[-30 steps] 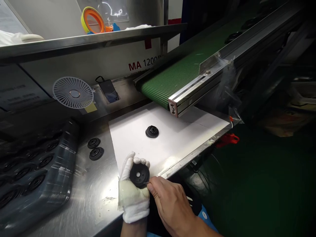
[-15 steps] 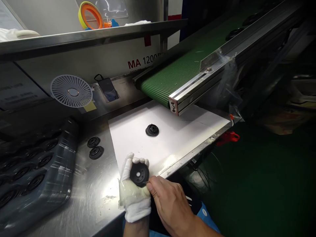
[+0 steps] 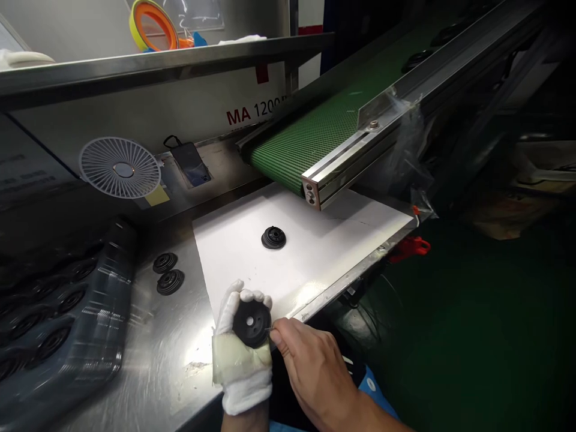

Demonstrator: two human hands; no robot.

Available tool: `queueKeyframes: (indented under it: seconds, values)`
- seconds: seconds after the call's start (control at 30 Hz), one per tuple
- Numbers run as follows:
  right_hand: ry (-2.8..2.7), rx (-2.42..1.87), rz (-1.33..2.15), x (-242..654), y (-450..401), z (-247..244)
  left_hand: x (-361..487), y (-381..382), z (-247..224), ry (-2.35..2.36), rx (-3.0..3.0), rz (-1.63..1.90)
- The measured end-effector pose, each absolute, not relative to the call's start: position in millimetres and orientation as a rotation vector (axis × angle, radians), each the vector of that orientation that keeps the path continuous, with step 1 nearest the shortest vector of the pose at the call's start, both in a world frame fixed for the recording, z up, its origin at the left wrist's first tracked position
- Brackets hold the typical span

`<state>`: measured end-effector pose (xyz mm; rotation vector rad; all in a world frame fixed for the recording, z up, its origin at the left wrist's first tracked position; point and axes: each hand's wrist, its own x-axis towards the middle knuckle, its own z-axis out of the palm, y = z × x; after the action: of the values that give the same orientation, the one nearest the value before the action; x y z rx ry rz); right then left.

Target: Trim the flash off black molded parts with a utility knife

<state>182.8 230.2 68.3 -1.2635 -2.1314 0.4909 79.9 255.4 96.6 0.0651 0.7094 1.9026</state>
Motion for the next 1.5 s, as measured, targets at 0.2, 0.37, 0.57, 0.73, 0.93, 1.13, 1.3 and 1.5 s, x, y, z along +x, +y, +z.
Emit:
queueKeyframes:
  seconds: [0.2, 0.37, 0.57, 0.73, 0.93, 1.13, 1.3, 1.5]
  values:
    - [-2.146, -1.231, 0.485, 183, 229, 65, 75, 250, 93, 0.758, 0.131, 1.848]
    - [-2.118, -1.300, 0.514, 192, 234, 66, 71, 247, 92, 0.675, 0.101, 1.677]
    - [-2.139, -1.256, 0.481, 182, 228, 64, 79, 253, 93, 0.722, 0.087, 1.872]
    - [-2.131, -1.280, 0.515, 187, 231, 65, 73, 245, 94, 0.732, 0.174, 1.649]
    - [-2.109, -1.308, 0.526, 192, 236, 64, 72, 246, 98, 0.656, 0.100, 1.700]
    - [-2.123, -1.267, 0.514, 181, 228, 63, 72, 254, 99, 0.646, -0.007, 1.788]
    - [-2.146, -1.238, 0.533, 181, 226, 65, 71, 253, 96, 0.685, -0.014, 1.820]
    - [-2.120, -1.275, 0.470, 180, 227, 63, 75, 253, 96, 0.670, -0.027, 1.877]
